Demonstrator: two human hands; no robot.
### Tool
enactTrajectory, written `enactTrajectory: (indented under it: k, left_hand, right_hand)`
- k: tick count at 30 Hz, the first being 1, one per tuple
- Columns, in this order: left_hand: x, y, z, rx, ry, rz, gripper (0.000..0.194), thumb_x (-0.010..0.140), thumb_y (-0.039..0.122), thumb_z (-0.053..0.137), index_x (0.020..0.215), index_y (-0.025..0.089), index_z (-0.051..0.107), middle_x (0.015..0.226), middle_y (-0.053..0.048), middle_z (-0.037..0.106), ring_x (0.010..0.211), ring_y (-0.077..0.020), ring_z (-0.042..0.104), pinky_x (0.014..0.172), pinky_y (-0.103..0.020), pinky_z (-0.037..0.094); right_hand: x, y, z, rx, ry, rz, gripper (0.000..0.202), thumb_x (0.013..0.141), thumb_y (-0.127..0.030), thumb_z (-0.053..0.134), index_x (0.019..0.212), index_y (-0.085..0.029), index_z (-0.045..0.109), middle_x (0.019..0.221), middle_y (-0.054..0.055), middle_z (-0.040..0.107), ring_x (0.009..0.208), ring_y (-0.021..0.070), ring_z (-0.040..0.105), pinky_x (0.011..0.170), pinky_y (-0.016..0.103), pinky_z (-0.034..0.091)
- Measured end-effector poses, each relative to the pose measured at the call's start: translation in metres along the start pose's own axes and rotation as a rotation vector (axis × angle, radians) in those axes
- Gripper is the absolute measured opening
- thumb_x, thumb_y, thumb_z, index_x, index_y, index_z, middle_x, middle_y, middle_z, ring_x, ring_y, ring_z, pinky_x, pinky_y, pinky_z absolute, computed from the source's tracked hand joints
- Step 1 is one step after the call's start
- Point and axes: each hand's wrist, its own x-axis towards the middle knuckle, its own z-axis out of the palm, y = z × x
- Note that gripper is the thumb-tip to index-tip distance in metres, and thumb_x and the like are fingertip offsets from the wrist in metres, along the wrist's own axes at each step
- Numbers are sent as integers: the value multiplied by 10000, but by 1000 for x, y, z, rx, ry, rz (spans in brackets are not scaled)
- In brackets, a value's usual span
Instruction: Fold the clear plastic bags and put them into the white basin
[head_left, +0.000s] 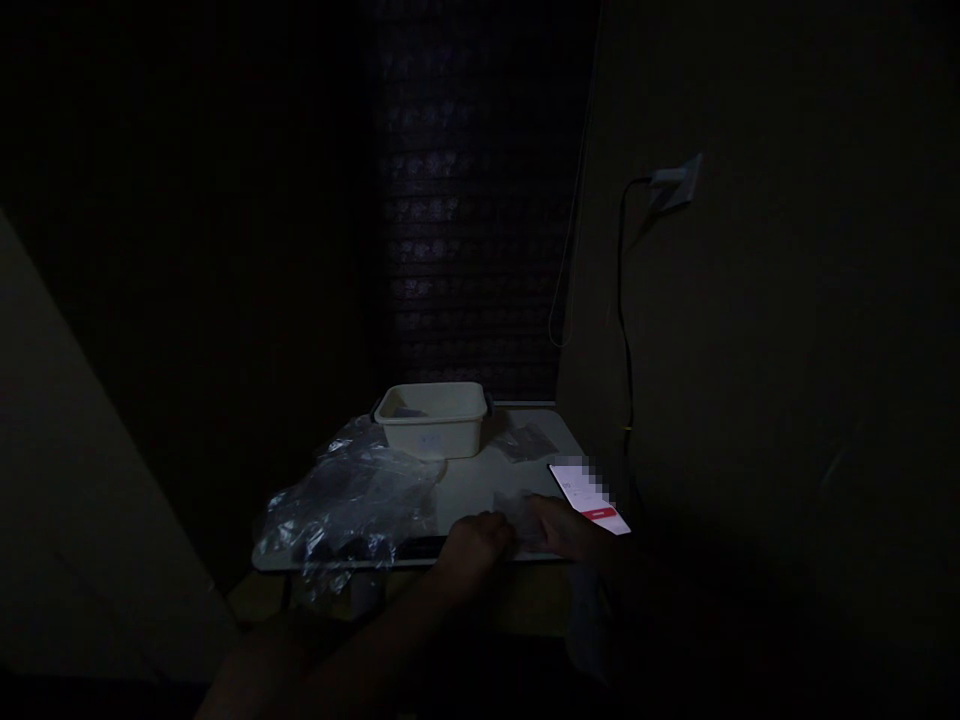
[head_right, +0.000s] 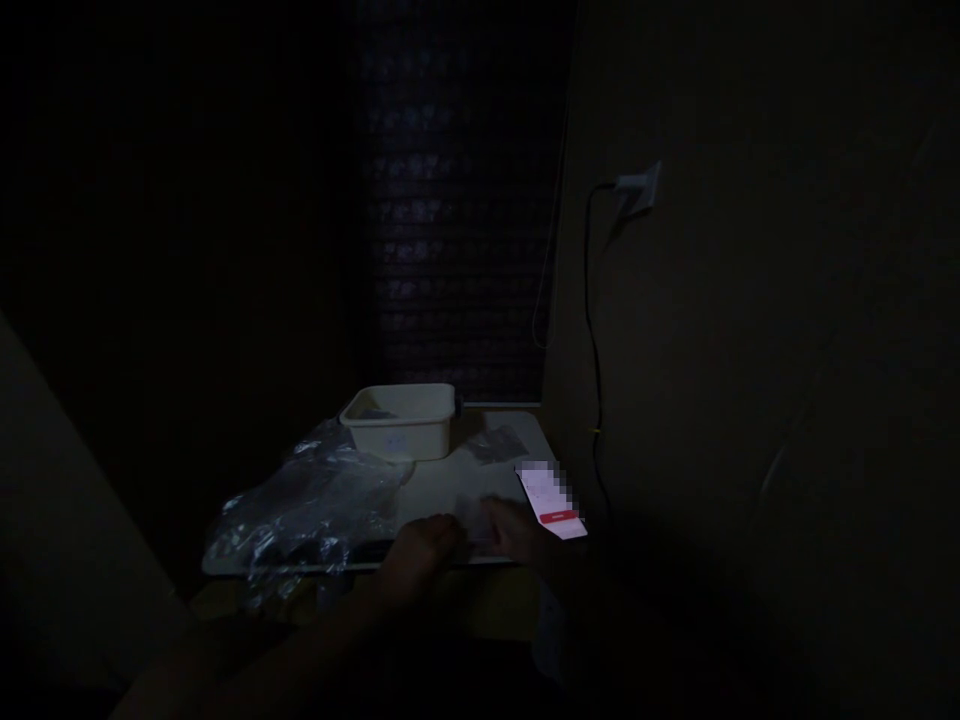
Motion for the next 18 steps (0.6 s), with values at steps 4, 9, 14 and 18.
enactTrajectory:
  k: [4, 9, 14, 18]
  left_hand:
    - [-1, 1, 3, -424, 255, -120, 237, 651, 181, 388, 885, 181, 425, 900, -38, 459, 826, -148, 428, 701, -262, 350]
    - [17, -14, -3, -1242, 351, -717, 316, 692, 348, 301, 894, 132, 412, 876, -73, 480, 731, -134, 483, 597, -256, 392]
    - [28, -26, -6, -1656, 115, -612, 418, 607, 495, 385, 703, 109, 511, 656, -50, 534, 584, -120, 501, 518, -229, 380]
    - [27, -28, -3, -1551, 250, -610, 240, 513, 330, 551, 590, 106, 515, 515, 6, 494, 469, -84, 457, 457, -200, 346]
  right_hand:
    - [3, -7, 1, 167, 14, -14, 171, 607, -290, 455, 681, -140, 493, 697, 44, 574, 663, 147, 531, 606, 289, 397]
    - [1, -19, -3, 288, 1, -48, 154, 580, -222, 489, 716, -156, 513, 697, 22, 584, 702, 163, 530, 622, 328, 389]
    - [2, -26, 6, 363, -69, -148, 140, 567, -214, 521, 684, -137, 532, 644, 23, 586, 673, 164, 535, 614, 316, 386]
    - [4, -25, 7, 277, -66, -125, 146, 544, -218, 556, 662, -134, 536, 560, -7, 562, 567, 132, 525, 542, 271, 379]
